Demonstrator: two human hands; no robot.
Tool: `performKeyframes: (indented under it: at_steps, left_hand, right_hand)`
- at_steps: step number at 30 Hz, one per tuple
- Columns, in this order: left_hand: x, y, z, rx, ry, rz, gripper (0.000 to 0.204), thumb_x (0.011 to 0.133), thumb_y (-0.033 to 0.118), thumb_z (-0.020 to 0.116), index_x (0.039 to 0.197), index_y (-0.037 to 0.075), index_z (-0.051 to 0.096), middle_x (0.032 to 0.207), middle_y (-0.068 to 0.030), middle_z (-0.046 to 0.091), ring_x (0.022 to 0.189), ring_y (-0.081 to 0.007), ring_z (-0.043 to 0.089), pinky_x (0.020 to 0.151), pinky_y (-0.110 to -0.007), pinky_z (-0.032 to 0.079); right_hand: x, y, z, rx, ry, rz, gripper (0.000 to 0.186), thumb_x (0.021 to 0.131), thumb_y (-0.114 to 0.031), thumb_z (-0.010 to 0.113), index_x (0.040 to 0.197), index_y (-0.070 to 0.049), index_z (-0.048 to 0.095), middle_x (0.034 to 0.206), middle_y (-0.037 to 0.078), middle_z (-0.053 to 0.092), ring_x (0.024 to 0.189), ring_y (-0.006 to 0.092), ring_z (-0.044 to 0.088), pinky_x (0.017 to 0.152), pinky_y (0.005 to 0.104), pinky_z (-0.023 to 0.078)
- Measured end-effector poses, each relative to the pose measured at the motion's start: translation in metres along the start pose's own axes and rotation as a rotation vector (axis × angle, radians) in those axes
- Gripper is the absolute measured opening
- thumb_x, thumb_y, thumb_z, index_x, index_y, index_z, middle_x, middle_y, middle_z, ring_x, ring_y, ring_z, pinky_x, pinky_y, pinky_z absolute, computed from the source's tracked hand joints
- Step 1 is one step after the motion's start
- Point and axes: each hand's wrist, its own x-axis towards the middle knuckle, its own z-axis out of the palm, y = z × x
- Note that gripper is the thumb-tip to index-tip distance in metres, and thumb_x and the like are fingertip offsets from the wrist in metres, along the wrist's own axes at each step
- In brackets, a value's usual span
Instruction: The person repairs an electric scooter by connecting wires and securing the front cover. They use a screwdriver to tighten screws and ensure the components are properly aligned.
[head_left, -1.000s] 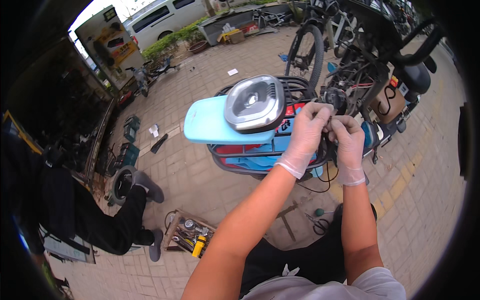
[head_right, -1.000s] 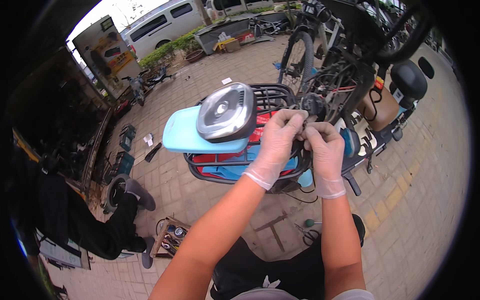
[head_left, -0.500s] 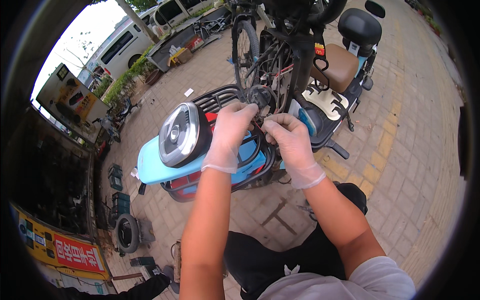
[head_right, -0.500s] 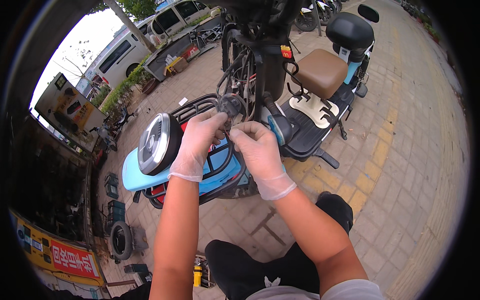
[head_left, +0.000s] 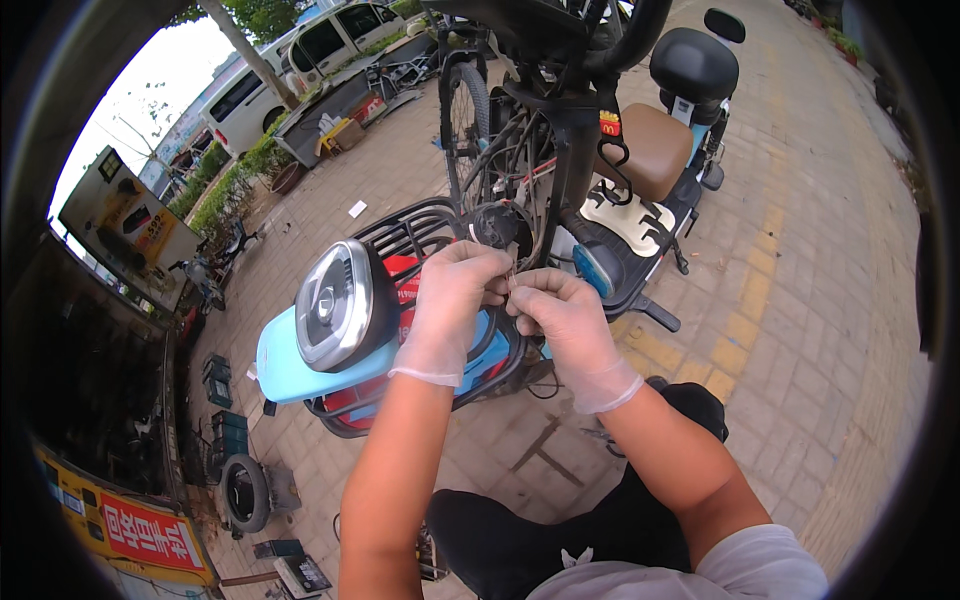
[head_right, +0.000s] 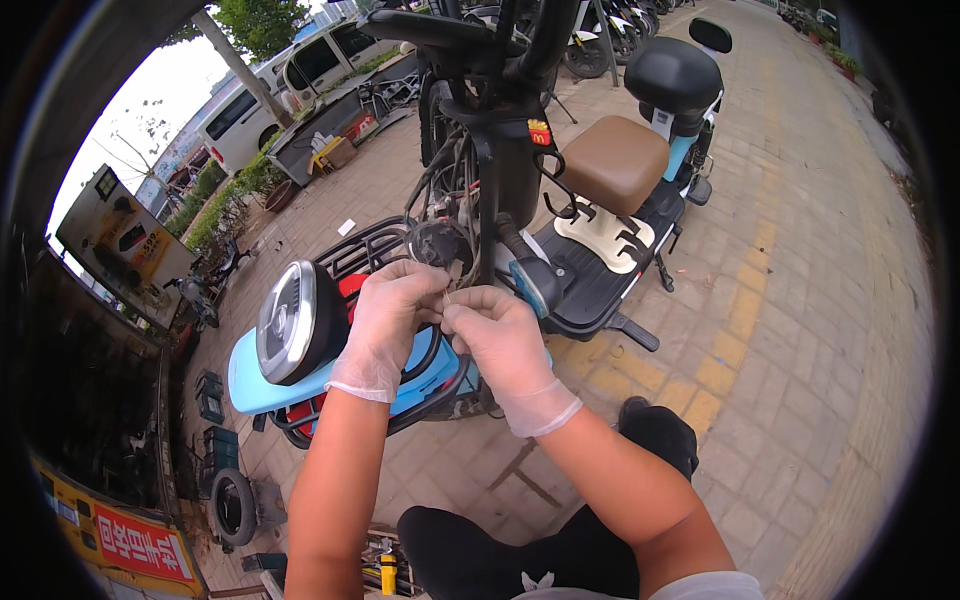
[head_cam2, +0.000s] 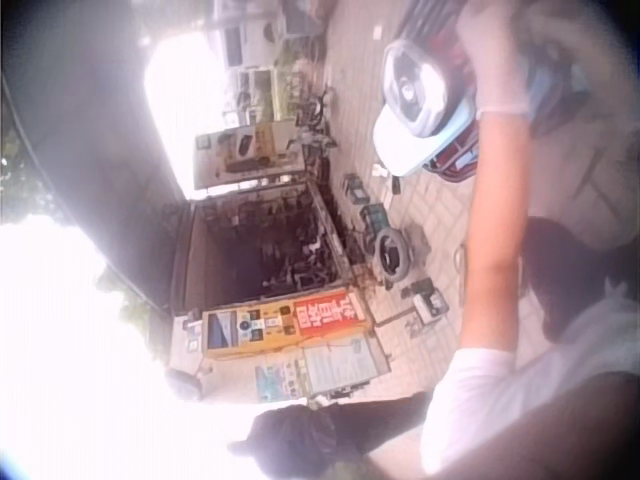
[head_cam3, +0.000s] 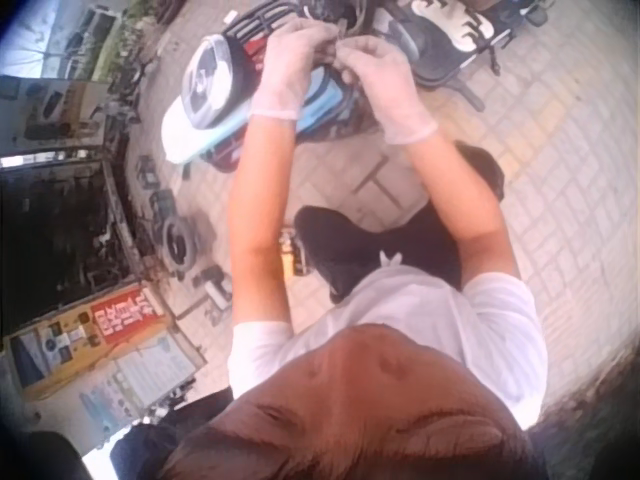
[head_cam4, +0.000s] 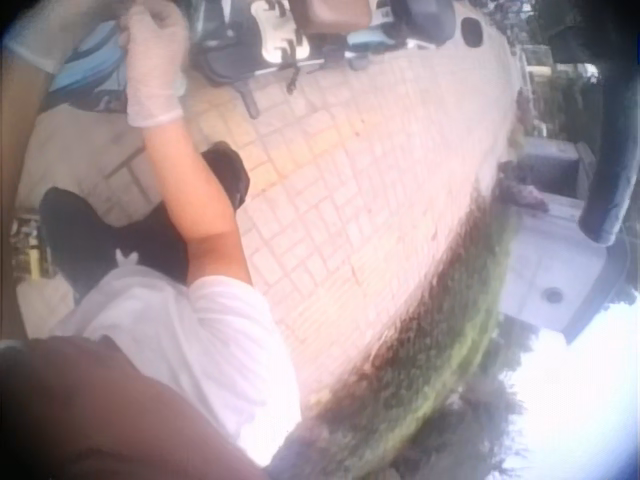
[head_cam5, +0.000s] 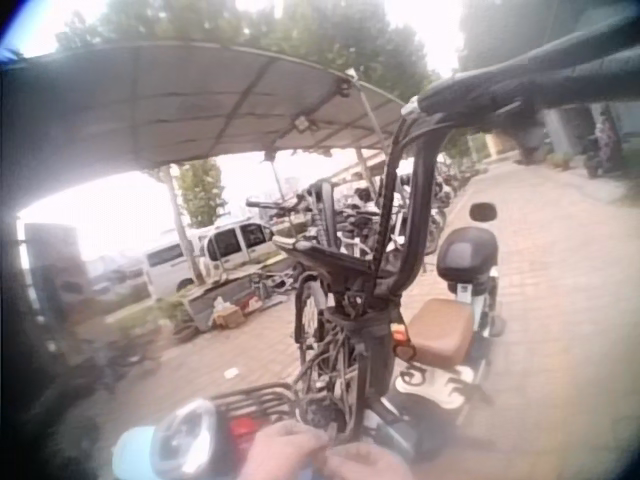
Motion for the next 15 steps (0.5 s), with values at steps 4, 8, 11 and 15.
performKeyframes:
  at_steps: [4, 8, 11, 15]
  left_hand:
    - [0.003, 0.002, -0.002, -0.042, -0.008, -0.013, 0.015, 0.086, 0.014, 0.074, 0.092, 0.001, 0.068, 0.08, -0.0075, 0.068, 0.064, -0.0139, 0.063, 0.062, -0.027, 0.048]
    - [0.005, -0.002, 0.0, -0.048, -0.008, 0.041, 0.018, 0.083, 0.015, 0.079, 0.083, 0.002, 0.067, 0.071, -0.003, 0.064, 0.055, -0.0078, 0.051, 0.053, -0.024, 0.038]
    - [0.004, -0.005, 0.001, -0.033, 0.003, 0.055, 0.018, 0.083, 0.014, 0.079, 0.083, 0.002, 0.067, 0.069, -0.0026, 0.063, 0.055, -0.0074, 0.051, 0.052, -0.023, 0.038]
    - [0.002, -0.006, 0.001, -0.011, 0.019, 0.069, 0.015, 0.085, 0.012, 0.077, 0.086, 0.0, 0.068, 0.07, -0.0029, 0.063, 0.056, -0.0082, 0.052, 0.053, -0.023, 0.039]
  right_hand:
    - [0.001, 0.0, 0.001, -0.025, 0.052, 0.024, 0.014, 0.092, -0.014, 0.071, 0.099, -0.002, 0.068, 0.084, 0.002, 0.067, 0.067, 0.0067, 0.057, 0.063, 0.0206, 0.046]
    - [0.005, 0.004, 0.003, -0.045, 0.138, 0.018, 0.014, 0.091, -0.016, 0.071, 0.095, -0.003, 0.068, 0.079, 0.0, 0.063, 0.064, 0.0066, 0.054, 0.059, 0.0217, 0.041]
    - [0.011, 0.008, 0.003, 0.022, 0.185, 0.082, 0.014, 0.088, -0.016, 0.069, 0.092, -0.003, 0.066, 0.076, -0.001, 0.06, 0.06, 0.0071, 0.049, 0.055, 0.0227, 0.037]
    - [0.016, 0.012, 0.002, 0.01, 0.108, 0.053, 0.01, 0.086, -0.013, 0.067, 0.087, -0.003, 0.065, 0.075, 0.0, 0.059, 0.059, 0.0078, 0.046, 0.055, 0.0225, 0.035]
